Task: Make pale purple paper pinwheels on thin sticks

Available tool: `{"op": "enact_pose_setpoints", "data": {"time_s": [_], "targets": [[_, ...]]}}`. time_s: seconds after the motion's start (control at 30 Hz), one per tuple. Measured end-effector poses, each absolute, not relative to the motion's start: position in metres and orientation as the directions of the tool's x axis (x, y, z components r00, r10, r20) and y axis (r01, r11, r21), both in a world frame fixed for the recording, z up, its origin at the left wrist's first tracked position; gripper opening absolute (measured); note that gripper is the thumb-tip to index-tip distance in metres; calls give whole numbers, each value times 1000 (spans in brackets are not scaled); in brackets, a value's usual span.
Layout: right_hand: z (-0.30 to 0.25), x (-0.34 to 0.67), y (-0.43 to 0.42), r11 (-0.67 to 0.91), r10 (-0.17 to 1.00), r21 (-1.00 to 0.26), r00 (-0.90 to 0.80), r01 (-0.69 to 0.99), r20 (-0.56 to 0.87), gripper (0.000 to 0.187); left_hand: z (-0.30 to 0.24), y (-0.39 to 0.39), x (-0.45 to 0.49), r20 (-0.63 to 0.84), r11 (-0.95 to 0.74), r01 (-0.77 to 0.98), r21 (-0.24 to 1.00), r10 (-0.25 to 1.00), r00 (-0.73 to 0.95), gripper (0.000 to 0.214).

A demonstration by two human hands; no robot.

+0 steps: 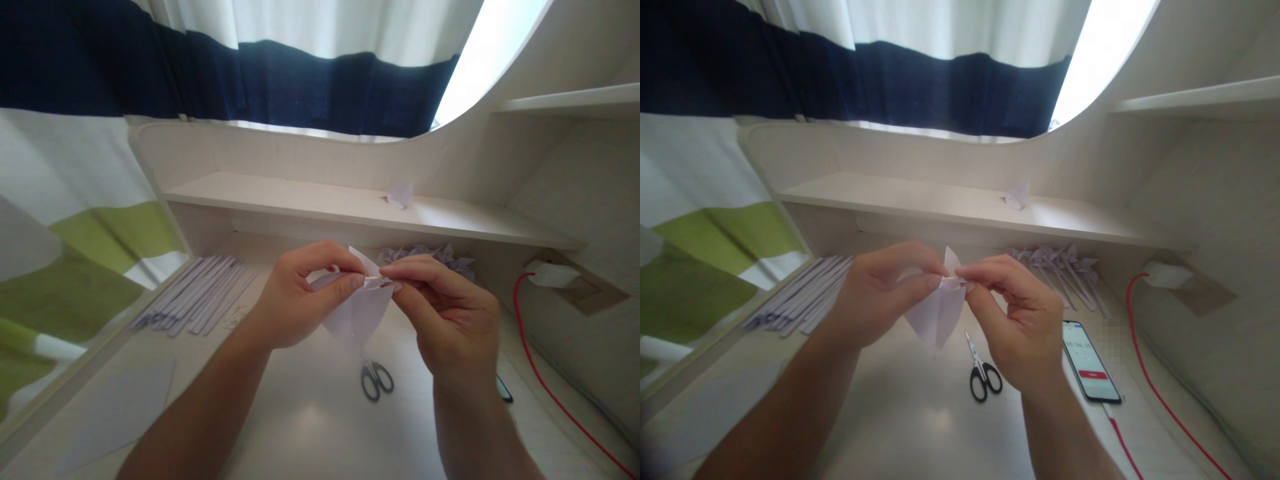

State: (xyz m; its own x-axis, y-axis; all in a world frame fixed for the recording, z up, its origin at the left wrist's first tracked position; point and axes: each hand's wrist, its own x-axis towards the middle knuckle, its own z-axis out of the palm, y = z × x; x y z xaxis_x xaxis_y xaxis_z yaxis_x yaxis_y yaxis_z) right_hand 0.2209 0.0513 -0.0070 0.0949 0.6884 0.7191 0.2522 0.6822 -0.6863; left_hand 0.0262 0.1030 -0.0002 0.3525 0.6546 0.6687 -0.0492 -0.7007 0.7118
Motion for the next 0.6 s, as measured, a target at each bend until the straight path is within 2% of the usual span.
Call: {"op": "enact_pose_setpoints", "data": {"time_s": [0.6], "targets": [[-5,221,50,697,675,-671,86,253,733,31,-5,106,25,682,-696,-99,712,650,334,5]]}}
